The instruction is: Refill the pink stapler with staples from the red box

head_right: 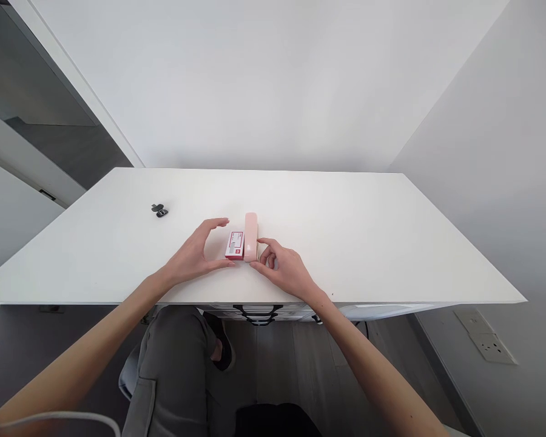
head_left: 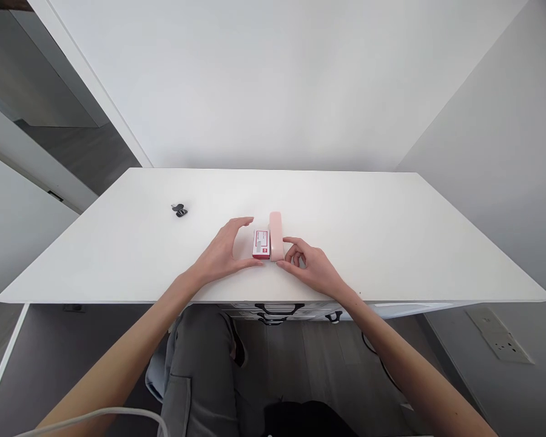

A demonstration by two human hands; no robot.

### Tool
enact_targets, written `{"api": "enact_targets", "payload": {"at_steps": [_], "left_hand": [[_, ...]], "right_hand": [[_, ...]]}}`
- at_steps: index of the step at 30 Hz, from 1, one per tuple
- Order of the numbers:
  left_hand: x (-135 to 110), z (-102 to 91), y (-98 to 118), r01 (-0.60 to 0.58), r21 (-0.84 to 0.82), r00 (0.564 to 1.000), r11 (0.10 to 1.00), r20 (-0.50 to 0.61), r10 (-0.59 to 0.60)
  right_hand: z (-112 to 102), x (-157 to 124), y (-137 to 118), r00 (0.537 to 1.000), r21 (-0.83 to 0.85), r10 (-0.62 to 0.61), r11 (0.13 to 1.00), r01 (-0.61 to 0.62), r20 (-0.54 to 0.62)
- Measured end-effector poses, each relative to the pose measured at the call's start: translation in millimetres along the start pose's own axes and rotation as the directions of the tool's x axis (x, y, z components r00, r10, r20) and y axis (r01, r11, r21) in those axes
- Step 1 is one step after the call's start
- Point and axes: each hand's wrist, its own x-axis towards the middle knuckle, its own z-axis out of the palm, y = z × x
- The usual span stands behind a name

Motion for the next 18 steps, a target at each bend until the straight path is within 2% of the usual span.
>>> {"api": "enact_targets", "payload": {"at_steps": [8,13,16,18], "left_hand": [[3.3,9.1,-3.4,-0.006,0.023,1.000,1.000,-0.030,0.007],[0.6,6.5,-6.3,-0.042,0.044,0.997,0.998,-0.060,0.045],[-2.1,-3.2,-21.4,-0.002,0.101,0.978,0.995,-0.210,0.023],[-2.9,-13.9,-38.6,0.105,0.181,0.928,0.978,-0.370,-0.032]], "right_hand": [[-0.3,-0.7,-0.7,1.000,-0.004,-0.001,1.000,0.001,0.001],[-0.2,-1.2,-1.5,1.000,0.011,0.010,1.000,-0.010,0.000],[0.0,-1.4,-1.8,1.000,0.017,0.013,1.000,-0.013,0.000],[0.0,-1.4,-2.4,1.000,0.027,0.022,0.999,-0.022,-0.005]]}}
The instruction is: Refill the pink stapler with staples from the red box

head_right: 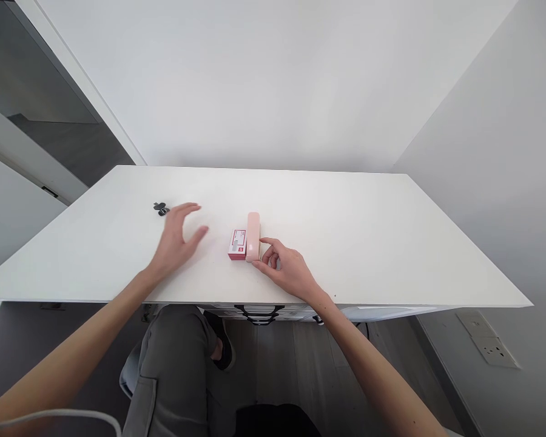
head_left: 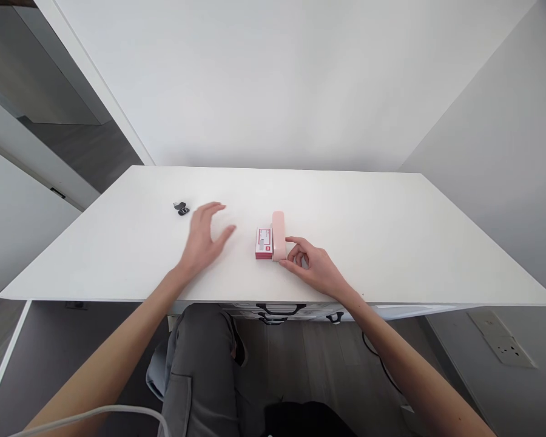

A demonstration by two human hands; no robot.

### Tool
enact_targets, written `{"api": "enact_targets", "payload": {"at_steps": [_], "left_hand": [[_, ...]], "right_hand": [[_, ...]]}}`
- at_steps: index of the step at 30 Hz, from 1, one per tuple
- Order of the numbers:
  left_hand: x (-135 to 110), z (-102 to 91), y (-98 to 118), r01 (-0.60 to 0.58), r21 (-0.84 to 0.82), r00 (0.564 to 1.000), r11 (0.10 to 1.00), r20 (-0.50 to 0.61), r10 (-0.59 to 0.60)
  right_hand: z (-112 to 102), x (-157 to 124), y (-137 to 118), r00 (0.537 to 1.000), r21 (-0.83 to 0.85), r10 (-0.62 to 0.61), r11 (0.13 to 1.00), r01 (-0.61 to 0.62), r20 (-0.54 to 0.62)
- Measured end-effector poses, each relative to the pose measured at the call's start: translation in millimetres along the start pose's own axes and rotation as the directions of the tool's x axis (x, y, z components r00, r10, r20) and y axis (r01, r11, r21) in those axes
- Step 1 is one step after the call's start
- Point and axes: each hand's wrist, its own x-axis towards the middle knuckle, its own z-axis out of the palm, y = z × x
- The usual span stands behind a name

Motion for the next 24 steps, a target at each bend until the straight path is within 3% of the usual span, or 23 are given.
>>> {"api": "enact_targets", "payload": {"at_steps": [3,6,9,12,15,19,24], "left_hand": [[7.5,-12.7,-33.1,0.221,0.170,0.967,0.960,-0.166,-0.193],[12.1,-25.1,-60.1,0.370,0.286,0.929,0.884,-0.106,-0.355],[11.1,-30.5,-72.9,0.389,0.341,0.912,0.856,-0.015,-0.409],[8.3,-25.8,-71.2,0.305,0.319,0.941,0.897,0.042,-0.334],[8.2,-14.6,-58.2,0.129,0.261,0.969,0.957,0.170,-0.177],[13.9,2.7,-29.6,-0.052,0.147,0.912,0.988,0.411,-0.013],[24.4,20.6,2.0,-0.125,0.100,0.840,0.987,0.541,0.051]], "right_hand": [[-0.1,0.1,-1.6,1.000,0.023,0.012,1.000,-0.011,-0.017],[-0.4,0.1,-3.3,1.000,0.034,0.011,0.999,-0.010,-0.029],[-0.8,0.0,-4.4,1.000,0.027,0.010,1.000,-0.009,-0.023],[-1.0,-0.1,-4.5,1.000,0.023,0.006,1.000,-0.006,-0.016],[-0.8,0.0,-4.2,1.000,0.035,0.014,0.999,-0.014,-0.015],[-0.3,0.3,-2.7,1.000,0.035,0.016,0.999,-0.016,-0.015],[0.1,1.4,0.3,1.000,0.025,-0.002,1.000,0.002,-0.016]]}}
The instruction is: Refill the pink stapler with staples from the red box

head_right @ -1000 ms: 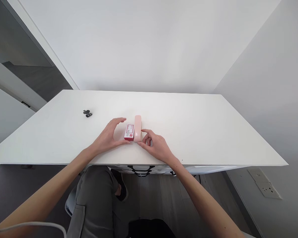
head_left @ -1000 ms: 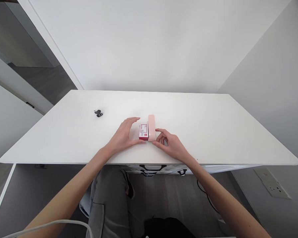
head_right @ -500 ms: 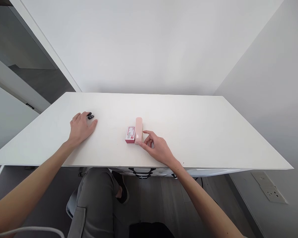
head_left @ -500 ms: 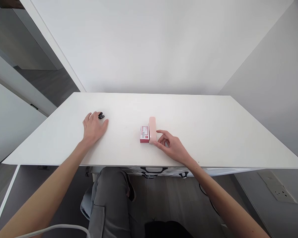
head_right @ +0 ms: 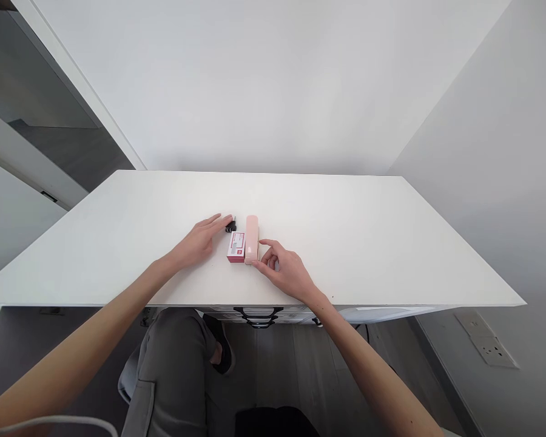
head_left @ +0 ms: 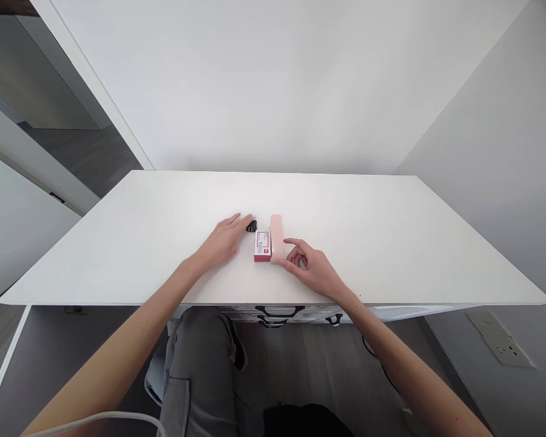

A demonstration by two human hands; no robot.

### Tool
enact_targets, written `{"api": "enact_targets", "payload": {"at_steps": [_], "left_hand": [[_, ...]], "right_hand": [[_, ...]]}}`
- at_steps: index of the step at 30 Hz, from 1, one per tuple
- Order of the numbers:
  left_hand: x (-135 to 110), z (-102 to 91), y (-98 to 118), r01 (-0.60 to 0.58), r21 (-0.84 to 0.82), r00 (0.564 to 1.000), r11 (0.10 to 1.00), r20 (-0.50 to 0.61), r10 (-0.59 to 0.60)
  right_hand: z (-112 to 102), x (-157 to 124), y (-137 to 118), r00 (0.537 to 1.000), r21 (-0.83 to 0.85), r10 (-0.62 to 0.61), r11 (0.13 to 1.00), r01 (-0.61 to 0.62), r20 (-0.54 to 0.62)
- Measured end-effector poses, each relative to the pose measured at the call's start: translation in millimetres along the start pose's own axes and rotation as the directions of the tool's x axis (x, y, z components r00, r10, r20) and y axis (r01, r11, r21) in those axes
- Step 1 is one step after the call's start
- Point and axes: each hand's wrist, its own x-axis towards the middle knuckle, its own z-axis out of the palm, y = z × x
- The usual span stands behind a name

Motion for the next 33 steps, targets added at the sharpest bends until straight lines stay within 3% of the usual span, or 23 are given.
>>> {"api": "enact_targets", "payload": {"at_steps": [10,24,33], "left_hand": [[5.6,3.2,16.6,-0.061,-0.135,0.998,0.989,0.027,0.065],[-4.3,0.6,19.3,0.019,-0.425,0.993,0.905,-0.100,-0.067],[-10.4,6.2,20.7,-0.007,-0.496,0.992,0.868,-0.116,-0.058]], "right_hand": [[-0.7,0.1,-1.0,1.000,0.007,-0.010,1.000,0.010,0.006],[-0.9,0.7,1.8,1.000,-0.014,-0.016,1.000,0.016,0.003],[-0.4,0.1,1.3,1.000,-0.027,-0.003,1.000,0.004,0.006]]}}
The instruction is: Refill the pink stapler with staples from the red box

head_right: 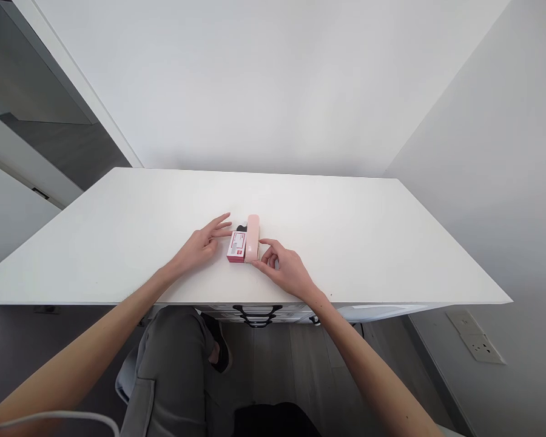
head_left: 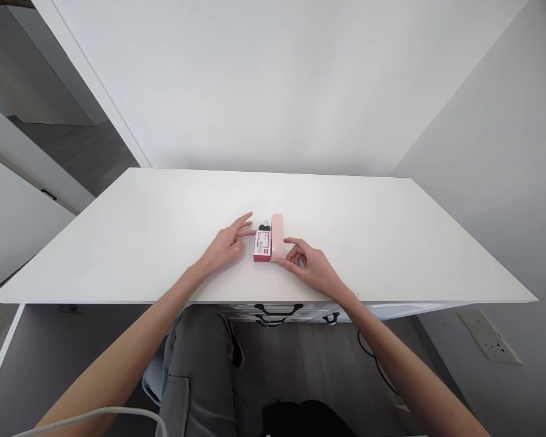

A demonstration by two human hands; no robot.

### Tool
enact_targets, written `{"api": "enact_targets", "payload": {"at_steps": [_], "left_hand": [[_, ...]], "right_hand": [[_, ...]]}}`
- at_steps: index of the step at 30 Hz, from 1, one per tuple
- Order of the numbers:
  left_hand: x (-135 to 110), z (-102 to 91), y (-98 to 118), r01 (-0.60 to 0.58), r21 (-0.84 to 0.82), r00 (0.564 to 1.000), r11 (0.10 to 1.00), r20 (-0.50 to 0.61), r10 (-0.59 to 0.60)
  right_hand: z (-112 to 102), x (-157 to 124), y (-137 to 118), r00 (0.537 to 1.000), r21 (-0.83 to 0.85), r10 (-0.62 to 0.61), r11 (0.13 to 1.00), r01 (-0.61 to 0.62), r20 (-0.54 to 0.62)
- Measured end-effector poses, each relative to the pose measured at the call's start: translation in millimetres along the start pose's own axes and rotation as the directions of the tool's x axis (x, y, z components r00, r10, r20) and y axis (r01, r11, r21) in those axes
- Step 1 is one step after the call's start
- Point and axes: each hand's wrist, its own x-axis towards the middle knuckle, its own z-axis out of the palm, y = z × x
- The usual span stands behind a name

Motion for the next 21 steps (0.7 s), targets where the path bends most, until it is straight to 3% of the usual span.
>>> {"api": "enact_targets", "payload": {"at_steps": [4,7,10,13,18,21], "left_hand": [[-14.2,-8.4,-4.2,0.063,0.054,0.996,0.997,-0.073,-0.059],[-30.3,-30.9,-23.7,0.140,0.215,0.981,0.967,-0.165,-0.105],[-50.4,-64.1,-55.1,0.146,0.444,0.982,0.884,-0.172,-0.075],[-72.2,-94.9,-83.3,0.234,0.539,0.967,0.809,-0.211,-0.140],[-92.5,-113.5,-96.5,0.351,0.546,0.933,0.760,-0.275,-0.233],[-93.5,-111.2,-93.9,0.353,0.530,0.929,0.771,-0.298,-0.221]], "right_hand": [[-0.4,-0.1,0.5,1.000,0.002,-0.001,1.000,0.001,-0.005],[-1.0,-2.7,-1.2,0.999,0.030,-0.010,0.999,0.012,-0.047],[3.5,-11.7,-11.7,0.976,0.039,-0.028,0.999,0.037,-0.214],[20.6,-24.3,-35.5,0.932,-0.004,-0.109,0.993,0.114,-0.345],[79.5,-23.7,-87.8,0.945,-0.003,-0.293,0.955,0.296,-0.147],[118.3,-0.2,-108.0,0.971,-0.086,-0.236,0.967,0.238,0.033]]}}
